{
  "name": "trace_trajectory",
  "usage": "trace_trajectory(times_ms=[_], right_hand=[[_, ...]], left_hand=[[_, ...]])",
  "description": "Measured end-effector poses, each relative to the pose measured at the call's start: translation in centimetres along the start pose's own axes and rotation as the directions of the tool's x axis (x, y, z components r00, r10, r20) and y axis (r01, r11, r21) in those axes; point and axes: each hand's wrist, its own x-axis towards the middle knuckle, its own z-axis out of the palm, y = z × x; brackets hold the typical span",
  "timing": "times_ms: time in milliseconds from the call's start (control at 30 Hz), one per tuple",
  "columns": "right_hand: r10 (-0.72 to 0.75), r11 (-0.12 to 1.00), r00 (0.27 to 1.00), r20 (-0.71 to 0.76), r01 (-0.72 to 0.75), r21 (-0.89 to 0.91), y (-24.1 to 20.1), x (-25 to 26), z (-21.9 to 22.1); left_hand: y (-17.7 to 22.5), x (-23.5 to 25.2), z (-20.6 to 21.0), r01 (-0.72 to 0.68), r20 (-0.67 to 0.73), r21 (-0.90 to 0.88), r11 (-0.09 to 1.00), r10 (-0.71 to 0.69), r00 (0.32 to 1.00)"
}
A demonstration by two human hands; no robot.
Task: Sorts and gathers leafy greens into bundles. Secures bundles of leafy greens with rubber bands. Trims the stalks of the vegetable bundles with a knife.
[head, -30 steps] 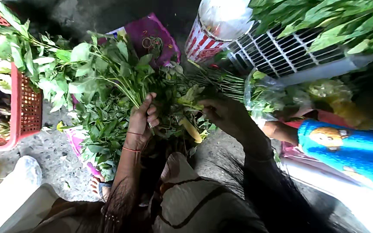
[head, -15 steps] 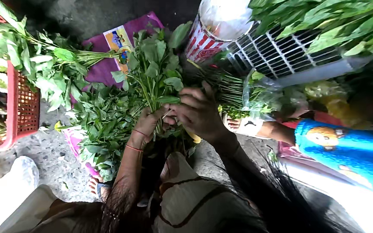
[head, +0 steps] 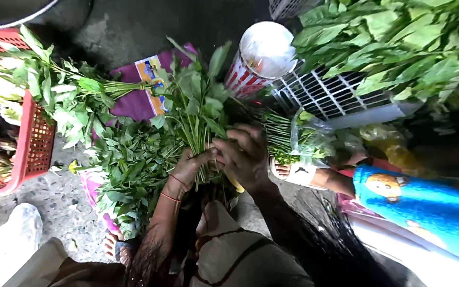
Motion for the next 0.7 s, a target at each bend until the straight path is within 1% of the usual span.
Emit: trace_trajectory(times_ms=[33, 100, 167, 233, 267, 300, 333, 367, 400, 433, 500, 533, 567, 600, 633, 667, 700], right_hand=[[0.031, 1.000, 1.000, -0.002, -0.031, -0.002, -0.1, -0.2, 0.0], [0.138, 0.990, 0.990, -0.013, -0.138, 0.008, -0.5, -0.3, 0.1], [0.250, 0.968, 0.968, -0.024, -0.250, 0.023, -0.7, 0.0, -0.2], [0.379, 0.921, 0.925, -0.023, -0.375, 0.109, -1.0, 0.6, -1.0], [0.473, 0.864, 0.881, 0.000, -0.464, 0.197, -1.3, 1.0, -1.5], [0.590, 0.752, 0.806, 0.044, -0.569, 0.333, -1.9, 1.4, -2.0], [0.700, 0.591, 0.708, 0.091, -0.646, 0.484, -2.5, 1.8, -2.3], [0.780, 0.422, 0.612, 0.129, -0.668, 0.613, -3.1, 2.1, -2.2], [0.821, 0.299, 0.548, 0.160, -0.652, 0.697, -3.8, 2.4, -1.8], [0.827, 0.251, 0.536, 0.172, -0.624, 0.740, -4.6, 2.6, -1.3], [0.795, 0.293, 0.585, 0.159, -0.601, 0.743, -6.0, 3.2, -0.5], [0.804, 0.309, 0.578, 0.139, -0.605, 0.734, -6.4, 4.0, -0.3], [0.814, 0.299, 0.568, 0.123, -0.591, 0.749, -6.2, 4.7, 0.1], [0.820, 0.285, 0.562, 0.109, -0.566, 0.774, -5.7, 5.1, 0.5], [0.830, 0.249, 0.545, 0.116, -0.548, 0.798, -5.4, 5.3, 0.7], [0.835, 0.223, 0.533, 0.136, -0.555, 0.801, -5.2, 5.6, 0.6], [0.826, 0.221, 0.541, 0.161, -0.572, 0.790, -5.2, 5.9, 0.3]], left_hand=[[0.2, 0.0, 0.0, -0.002, 0.000, 0.002, 1.000, 0.002, 1.000], [0.6, 0.2, 0.2, -0.018, 0.001, 0.004, 1.000, 0.018, 1.000], [0.7, 0.4, 0.5, -0.067, 0.013, -0.009, 0.998, 0.067, 0.998], [0.9, 0.5, 0.9, -0.126, 0.015, -0.030, 0.992, 0.127, 0.992], [1.2, 0.6, 1.0, -0.161, 0.015, -0.036, 0.986, 0.162, 0.987], [1.5, 0.6, 1.2, -0.196, 0.011, -0.042, 0.980, 0.197, 0.980], [1.8, 0.6, 1.6, -0.233, 0.000, -0.050, 0.971, 0.234, 0.972], [2.1, 0.7, 2.0, -0.273, -0.018, -0.063, 0.960, 0.272, 0.962], [2.4, 0.8, 2.7, -0.315, -0.048, -0.075, 0.946, 0.312, 0.949], [2.3, 0.9, 3.5, -0.358, -0.085, -0.086, 0.930, 0.351, 0.933], [1.4, 1.0, 5.2, -0.425, -0.143, -0.106, 0.899, 0.409, 0.901], [1.0, 1.0, 5.9, -0.445, -0.166, -0.119, 0.887, 0.425, 0.890], [0.8, 0.9, 6.1, -0.470, -0.185, -0.110, 0.876, 0.446, 0.876], [0.9, 0.8, 6.1, -0.489, -0.198, -0.063, 0.870, 0.470, 0.860], [1.2, 0.6, 5.9, -0.484, -0.215, 0.005, 0.875, 0.473, 0.854], [1.7, 0.3, 5.8, -0.447, -0.218, 0.075, 0.891, 0.452, 0.865], [2.7, -0.1, 5.7, -0.403, -0.216, 0.144, 0.904, 0.427, 0.878]])
